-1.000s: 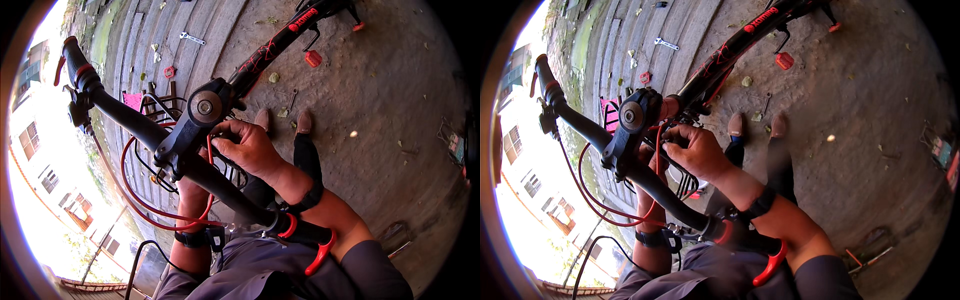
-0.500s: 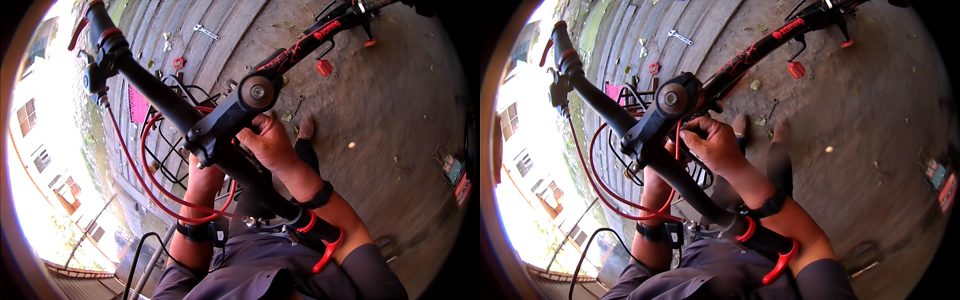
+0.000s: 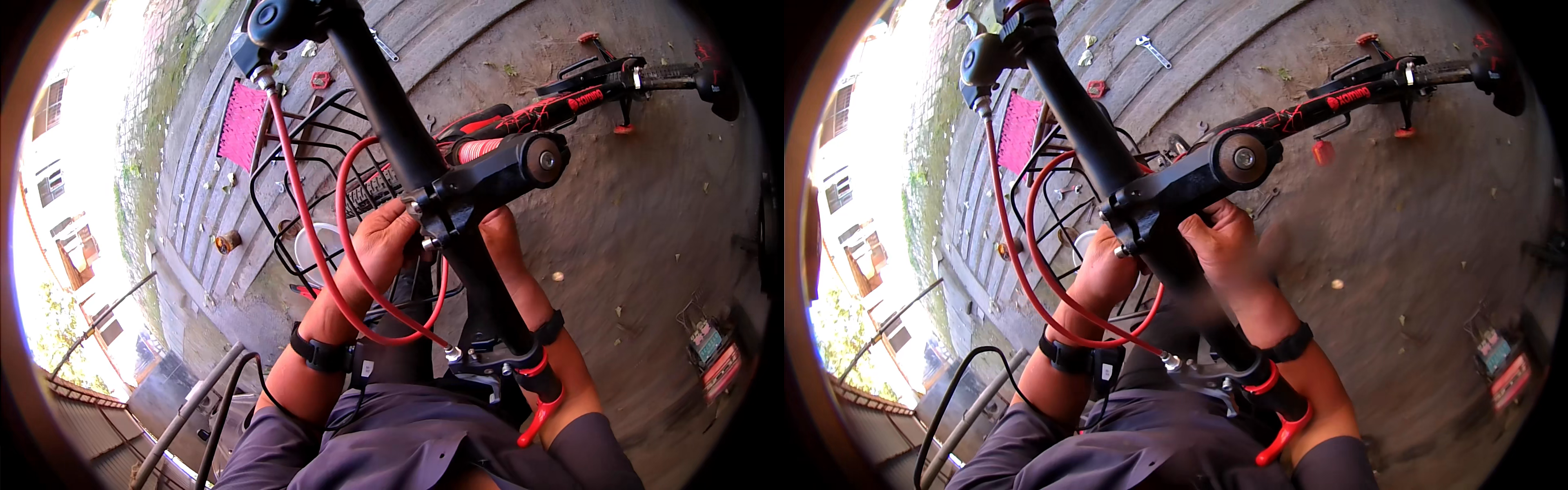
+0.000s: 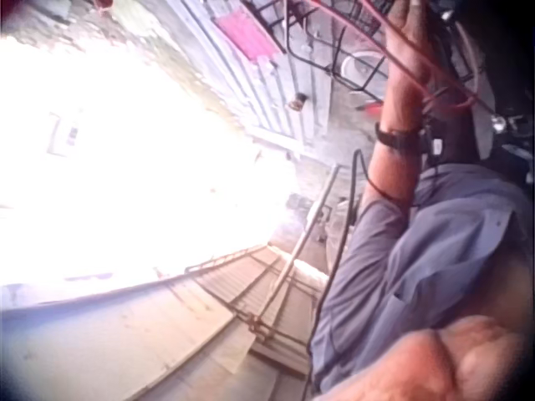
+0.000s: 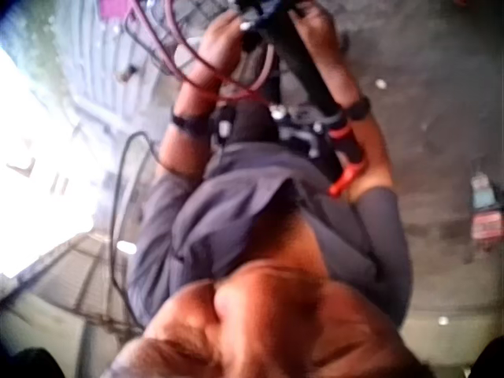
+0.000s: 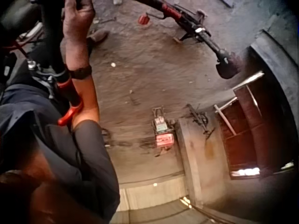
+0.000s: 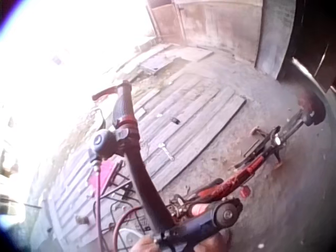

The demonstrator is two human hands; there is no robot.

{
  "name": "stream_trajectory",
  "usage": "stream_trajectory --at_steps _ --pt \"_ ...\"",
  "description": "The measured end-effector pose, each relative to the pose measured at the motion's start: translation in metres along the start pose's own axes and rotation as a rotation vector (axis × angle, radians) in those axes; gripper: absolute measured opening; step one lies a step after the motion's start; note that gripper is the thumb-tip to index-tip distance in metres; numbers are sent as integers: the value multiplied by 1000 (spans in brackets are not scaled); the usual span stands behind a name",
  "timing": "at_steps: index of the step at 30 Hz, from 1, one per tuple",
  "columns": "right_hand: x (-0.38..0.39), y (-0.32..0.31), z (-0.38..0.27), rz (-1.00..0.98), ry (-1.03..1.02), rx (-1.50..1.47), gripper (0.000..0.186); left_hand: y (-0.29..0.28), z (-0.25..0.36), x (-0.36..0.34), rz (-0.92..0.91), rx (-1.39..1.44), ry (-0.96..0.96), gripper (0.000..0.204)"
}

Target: The person repairs a bicycle by first adjusting the brake cables at the handlebars. They then retrieve a small metal bracket from a basin of water, dry it, and attach it to the front basket of the bicycle using a screwdriver to tighten the screws.

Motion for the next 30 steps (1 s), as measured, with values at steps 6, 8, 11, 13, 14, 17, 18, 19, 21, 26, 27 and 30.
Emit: stream_trajectory --at_steps 6,8,11,13,14,17,18,19,21,26,27,30 --pt "-1 -2 0 -37 -77 -67 20 -2 2 -2 -61 116 -87 28" --pt "-1 0 -4 -32 -89 -56 20 -3 2 -4 -60 65 -52 26" --pt "-3 -1 -5 -15 -116 20 20 -8 5 -6 -62 -57 6 22" --pt "-3 -2 -5 -19 -134 69 20 -8 -3 -11 -49 -146 173 19" --pt "-3 -1 -8 -27 -144 85 20 -8 -7 -14 -44 -191 255 18" --pt "-4 -7 -3 -15 -157 145 19 -15 -2 -15 62 -689 564 16" --pt "-4 -9 -1 -5 -158 167 19 -15 1 -14 79 -761 595 16" --pt "-4 -10 0 -7 -155 158 19 -11 3 -11 63 -691 520 17" --pt "-4 -11 0 -11 -149 136 19 -6 10 -5 6 -418 298 20" --pt "-1 -4 -4 7 -136 46 18 -6 7 -2 -161 53 -18 28" --pt "-1 -4 -4 -1 -137 77 18 -7 6 -3 -152 5 -10 28" --pt "-1 -2 -8 11 -135 64 16 -9 1 -9 -129 -121 62 26"
Point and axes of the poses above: each hand's wrist, its own x-axis away from the middle knuckle, its own y-axis out of the palm, z = x × y, the point moved 2 cm from there along -x, towards the middle knuckle, and after that the axes turned 3 degrees about -y, right-handed, at the moved point
